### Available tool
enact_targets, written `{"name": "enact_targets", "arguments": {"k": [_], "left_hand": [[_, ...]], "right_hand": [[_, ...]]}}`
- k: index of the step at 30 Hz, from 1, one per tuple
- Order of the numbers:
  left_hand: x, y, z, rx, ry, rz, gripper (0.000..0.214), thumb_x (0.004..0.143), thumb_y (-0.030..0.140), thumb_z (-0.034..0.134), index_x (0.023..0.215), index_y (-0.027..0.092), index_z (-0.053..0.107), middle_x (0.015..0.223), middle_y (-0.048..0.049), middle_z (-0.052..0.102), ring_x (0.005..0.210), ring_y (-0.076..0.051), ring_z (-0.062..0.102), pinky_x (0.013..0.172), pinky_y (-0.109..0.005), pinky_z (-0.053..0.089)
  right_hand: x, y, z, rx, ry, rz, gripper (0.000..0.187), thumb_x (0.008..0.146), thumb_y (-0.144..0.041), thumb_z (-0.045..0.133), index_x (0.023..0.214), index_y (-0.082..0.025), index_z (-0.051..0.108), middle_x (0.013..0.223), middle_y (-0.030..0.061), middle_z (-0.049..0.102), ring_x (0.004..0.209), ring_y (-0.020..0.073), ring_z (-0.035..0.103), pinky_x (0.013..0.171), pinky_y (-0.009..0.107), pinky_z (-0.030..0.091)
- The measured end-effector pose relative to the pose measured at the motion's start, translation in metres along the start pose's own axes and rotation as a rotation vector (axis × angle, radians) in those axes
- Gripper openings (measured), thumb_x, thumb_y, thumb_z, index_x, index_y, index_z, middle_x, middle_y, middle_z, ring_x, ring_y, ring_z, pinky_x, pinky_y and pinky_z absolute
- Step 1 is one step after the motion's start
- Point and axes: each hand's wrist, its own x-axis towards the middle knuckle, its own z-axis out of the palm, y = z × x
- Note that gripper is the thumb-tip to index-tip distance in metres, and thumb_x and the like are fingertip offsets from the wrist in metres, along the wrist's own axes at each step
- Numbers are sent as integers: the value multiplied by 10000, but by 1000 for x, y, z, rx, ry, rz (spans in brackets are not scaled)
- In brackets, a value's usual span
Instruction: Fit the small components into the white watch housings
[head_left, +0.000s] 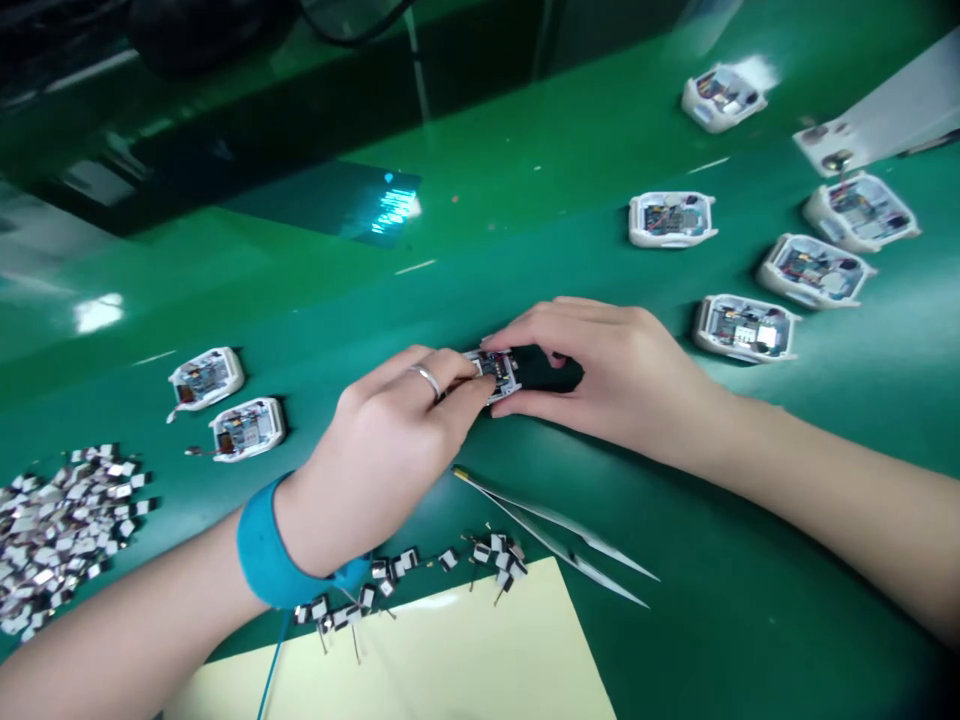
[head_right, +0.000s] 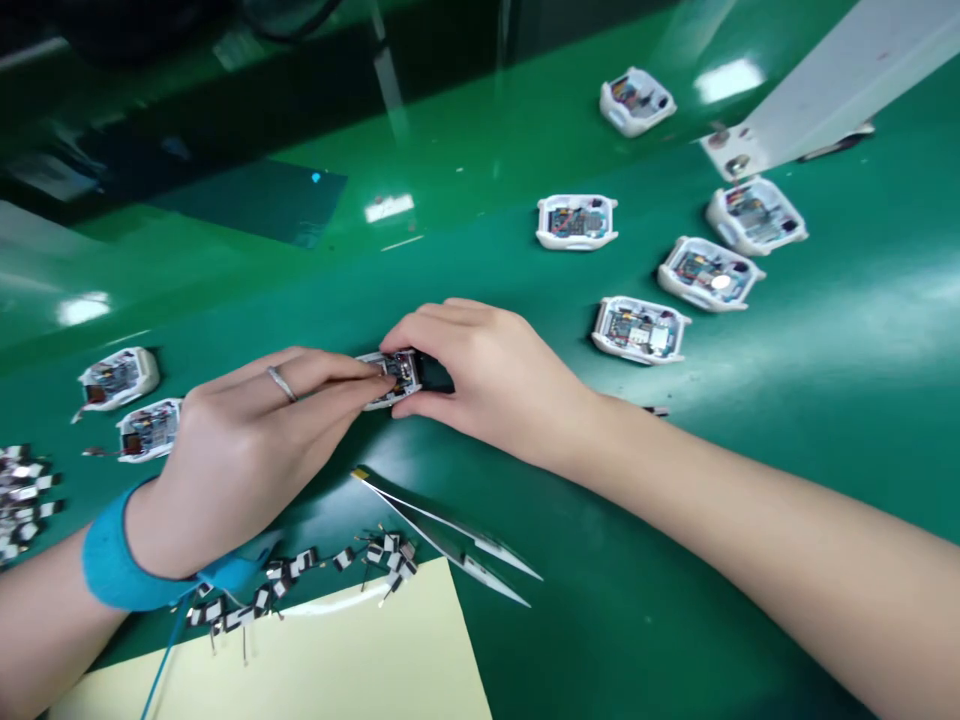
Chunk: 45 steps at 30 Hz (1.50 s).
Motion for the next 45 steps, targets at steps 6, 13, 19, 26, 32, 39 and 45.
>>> {"name": "enact_targets", "arguments": {"k": [6, 13, 19, 26, 32, 39, 45], "left_hand": [[1, 0, 1, 43, 22, 31, 161, 845, 134, 476, 891, 131, 630, 815, -63, 643, 714, -183, 607, 624, -277, 513], [-2, 1, 2, 53, -26, -18, 162, 870, 179, 443, 899, 192, 601, 831, -29, 627, 730, -163, 592, 627, -271, 499], [-3, 2, 4, 36, -11, -3, 144, 844, 152, 482, 900, 155, 615, 836, -60, 630, 716, -176, 581, 620, -282, 490], [-2, 2, 3, 62, -35, -20, 173, 860, 153, 444, 907, 181, 608, 831, -44, 618, 715, -169, 568, 627, -281, 483], [-2, 2, 5, 35, -8, -32, 164, 859, 167, 458, 897, 173, 618, 821, -42, 613, 708, -166, 556, 608, -276, 471], [-1, 2, 4, 61, -11, -10, 214, 867, 163, 441, 808, 154, 647, 768, -38, 610, 667, -157, 547, 575, -266, 456], [-2, 1, 5, 115, -19, 15, 236, 863, 137, 423, 820, 152, 655, 761, -46, 619, 665, -157, 551, 593, -263, 473]], "right_hand": [[-1, 1, 1, -31, 24, -24, 233, 751, -367, 629, 868, -169, 588, 836, -2, 630, 774, 152, 589, 652, 259, 459], [-1, 1, 1, -28, 23, -42, 266, 709, -314, 683, 876, -127, 595, 808, 10, 621, 740, 150, 571, 610, 260, 430], [-1, 0, -1, -40, 10, -22, 285, 677, -282, 713, 892, -143, 588, 802, -10, 613, 736, 144, 567, 597, 261, 432], [-1, -1, -1, -49, 13, -20, 250, 695, -298, 697, 874, -168, 581, 807, -18, 612, 735, 141, 574, 596, 263, 449], [-2, 0, 0, -60, 14, -5, 274, 695, -332, 690, 884, -172, 572, 789, -28, 596, 698, 122, 568, 608, 236, 449], [-12, 6, -5, 92, 31, 90, 219, 890, -146, 334, 980, -124, 532, 1008, 67, 538, 954, 148, 528, 827, 279, 450], [-28, 5, -16, -170, 83, 40, 324, 863, -185, 466, 1181, -170, 529, 833, 72, 474, 777, 150, 493, 665, 286, 461]]}}
